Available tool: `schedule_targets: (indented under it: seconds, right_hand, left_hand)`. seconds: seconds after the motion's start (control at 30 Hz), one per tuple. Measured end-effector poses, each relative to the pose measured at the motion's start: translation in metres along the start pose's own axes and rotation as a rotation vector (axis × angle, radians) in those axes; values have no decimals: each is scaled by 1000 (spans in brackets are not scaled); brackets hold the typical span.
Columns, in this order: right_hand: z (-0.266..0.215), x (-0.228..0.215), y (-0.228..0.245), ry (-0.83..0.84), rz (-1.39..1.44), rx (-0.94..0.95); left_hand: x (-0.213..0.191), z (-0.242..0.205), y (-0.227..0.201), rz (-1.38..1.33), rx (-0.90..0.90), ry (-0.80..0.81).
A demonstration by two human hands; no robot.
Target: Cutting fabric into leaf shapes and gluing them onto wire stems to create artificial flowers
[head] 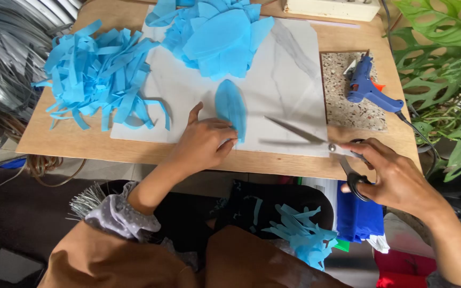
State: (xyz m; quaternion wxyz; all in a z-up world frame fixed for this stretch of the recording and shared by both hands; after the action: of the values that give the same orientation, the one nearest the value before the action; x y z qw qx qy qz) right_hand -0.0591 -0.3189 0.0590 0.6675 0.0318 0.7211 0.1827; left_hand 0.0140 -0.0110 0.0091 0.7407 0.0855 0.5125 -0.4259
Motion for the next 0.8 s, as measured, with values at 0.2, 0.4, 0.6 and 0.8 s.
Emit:
schedule_targets:
  seconds: [0.2, 0.4, 0.6, 0.8]
  right_hand:
    - [12, 0, 17, 145, -46, -77]
    - [26, 12, 31, 181, -36, -117]
    - [37, 21, 55, 192, 20, -151]
    - [43, 34, 62, 192, 37, -199]
  left_hand:
    - [4, -2, 12, -135, -46, 70]
    - [-2, -3, 10, -211, -96, 65]
    - [-3, -3, 9, -284, -110, 35]
    - [2, -6, 12, -313, -90, 2]
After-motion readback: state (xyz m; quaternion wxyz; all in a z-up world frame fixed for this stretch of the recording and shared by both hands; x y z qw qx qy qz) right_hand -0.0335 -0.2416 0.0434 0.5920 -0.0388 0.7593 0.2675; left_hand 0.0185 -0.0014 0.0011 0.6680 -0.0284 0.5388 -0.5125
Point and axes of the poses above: each hand's wrist, its own z-axis towards the middle knuckle, its own x-axis out of the palm, y = z × x, the point moved 2 cm from there along z, towards the middle knuckle, and after that the axes turned 1 degree about x, right-handed, at the moved point
